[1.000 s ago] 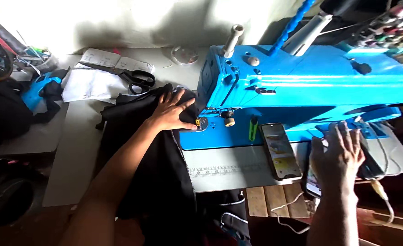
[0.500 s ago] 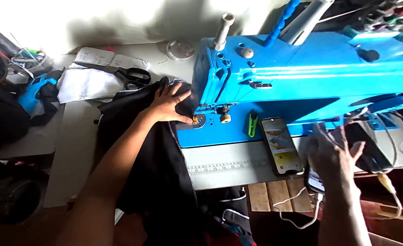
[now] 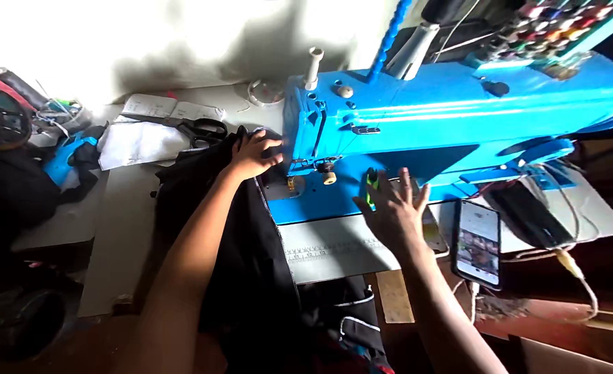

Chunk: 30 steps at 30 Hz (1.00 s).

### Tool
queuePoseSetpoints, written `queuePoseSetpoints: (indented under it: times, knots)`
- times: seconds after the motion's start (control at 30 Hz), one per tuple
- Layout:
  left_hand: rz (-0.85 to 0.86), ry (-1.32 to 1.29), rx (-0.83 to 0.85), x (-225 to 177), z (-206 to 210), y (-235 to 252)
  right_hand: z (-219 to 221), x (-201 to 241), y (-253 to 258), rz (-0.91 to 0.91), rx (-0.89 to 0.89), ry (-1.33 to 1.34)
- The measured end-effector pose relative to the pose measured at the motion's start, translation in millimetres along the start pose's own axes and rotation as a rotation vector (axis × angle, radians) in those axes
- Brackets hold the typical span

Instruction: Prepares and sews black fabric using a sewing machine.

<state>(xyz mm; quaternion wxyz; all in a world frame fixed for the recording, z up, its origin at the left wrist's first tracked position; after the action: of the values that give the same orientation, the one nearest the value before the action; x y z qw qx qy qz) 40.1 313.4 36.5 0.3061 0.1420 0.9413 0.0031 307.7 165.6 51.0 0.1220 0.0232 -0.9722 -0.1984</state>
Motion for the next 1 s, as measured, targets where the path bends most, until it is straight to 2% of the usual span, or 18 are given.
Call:
queuePoseSetpoints:
  times: [0.07,0.17,0.33,0.53,0.7,0.83,1.0]
  knots:
    - [-0.049,0.020,-0.193,4.6,1.9,1.0,8.8,14.9,-2.8,0.000,0.013,0.047]
    - [-0.100,0.021,-0.394,2.3,3.4,-7.5,6.4,24.8,-12.8,0.011,-0.089,0.179]
    - [-0.059,-0.046,-0.543,-5.9,1.2,-23.7,6.9,14.7,-6.1,0.143,-0.081,0.201]
    - [-0.256,-0.157,-0.706,17.3,-24.8,-51.3,-1.0,31.8,-12.8,-0.015,-0.154,0.189]
    - [-0.302,-0.159,-0.874,40.4,-49.9,-121.5,-4.2,23.4,-22.1,-0.041,-0.171,0.220]
    - [-0.272,-0.216,-0.888,33.1,-48.6,-168.7,0.8,71.8,-23.9,-0.110,-0.039,0.320]
    - [-0.254,-0.269,-0.892,28.5,-42.3,-179.8,28.8,143.3,-12.3,-0.181,0.169,0.323]
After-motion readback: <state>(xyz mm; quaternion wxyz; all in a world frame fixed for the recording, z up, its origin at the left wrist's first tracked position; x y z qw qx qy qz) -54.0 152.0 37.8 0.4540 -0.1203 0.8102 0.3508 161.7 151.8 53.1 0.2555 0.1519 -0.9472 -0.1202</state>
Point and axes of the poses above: each hand's wrist, its own y-axis towards the middle knuckle, its own z-axis out of the palm, x = y × z, the point moved 9 cm from there along y, towards the middle knuckle, and after that the axes turned 11 degrees about -x, right-handed, at the moved point
